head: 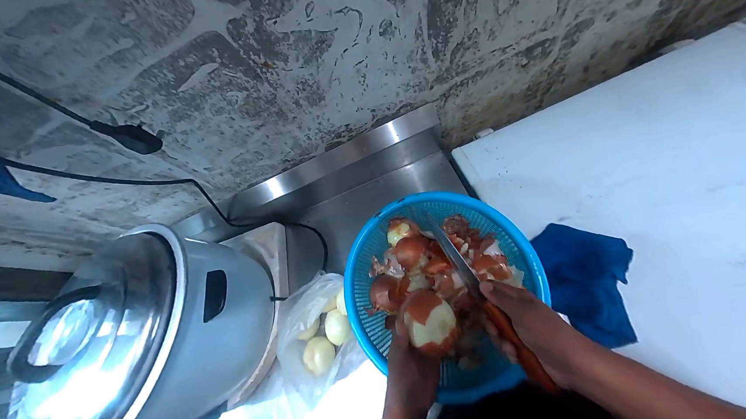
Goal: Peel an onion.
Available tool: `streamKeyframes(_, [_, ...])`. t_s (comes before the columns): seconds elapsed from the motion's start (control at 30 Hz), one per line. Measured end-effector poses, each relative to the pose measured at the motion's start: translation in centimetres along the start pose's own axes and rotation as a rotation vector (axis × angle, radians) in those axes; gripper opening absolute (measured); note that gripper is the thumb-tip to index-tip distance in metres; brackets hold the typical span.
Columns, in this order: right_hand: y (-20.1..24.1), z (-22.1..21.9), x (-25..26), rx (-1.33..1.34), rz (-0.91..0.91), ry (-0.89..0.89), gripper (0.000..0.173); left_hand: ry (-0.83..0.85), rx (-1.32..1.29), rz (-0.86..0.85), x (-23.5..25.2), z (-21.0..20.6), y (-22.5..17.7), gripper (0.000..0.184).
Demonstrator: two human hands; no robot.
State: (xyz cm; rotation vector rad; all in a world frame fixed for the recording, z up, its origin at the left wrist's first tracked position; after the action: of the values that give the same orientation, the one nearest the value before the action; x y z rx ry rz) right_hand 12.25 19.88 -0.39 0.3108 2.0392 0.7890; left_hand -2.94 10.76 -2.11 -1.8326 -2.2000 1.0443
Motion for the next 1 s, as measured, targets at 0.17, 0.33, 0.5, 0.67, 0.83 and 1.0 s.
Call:
streamKeyframes(0.17, [0.3,0.7,-0.7,-0.013,0.066,-0.076,0.036,0.241,-0.058,-0.044,-0.2,-1.2,-0.5,0.063])
streamKeyframes(0.33, [1.7,1.9,-0.9,-0.155,0.127,-0.098,0.036,0.263,-0.149,-0.024,-0.1,-0.9,-0.9,0.062])
streamKeyframes(0.5, [2.1,0.5,-1.9,-0.589,0.064,0.116,0.055,0.020,-0.030,-0.026,0.1,0.0,-0.5,0.073])
streamKeyframes(0.67, [2.5,-1.0,-3.1,-0.664,0.467,0.096,0.040,0.024,0.135,-0.057,0.2,0.4,-0.3,0.091])
streamKeyframes(0.83, [1.4,-0.6,-2.3,-0.524,0.312,0.066,0.044,0.121,0.268,-0.108,0.3,-0.8,-0.5,0.088])
streamKeyframes(1.0, [1.7,0.6,-2.8,-0.716,0.333,-0.099,0.070,0.072,0.357,-0.163,0.2,-0.9,-0.8,0.101])
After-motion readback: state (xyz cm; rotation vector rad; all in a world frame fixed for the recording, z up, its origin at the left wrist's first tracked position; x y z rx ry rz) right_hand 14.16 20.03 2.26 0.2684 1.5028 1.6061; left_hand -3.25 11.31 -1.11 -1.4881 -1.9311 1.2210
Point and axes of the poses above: each hand's wrist, its own x-axis towards the middle knuckle, its own z-axis out of the back of the hand, y = z × x, the point moved 8 cm from there along x, towards the middle knuckle
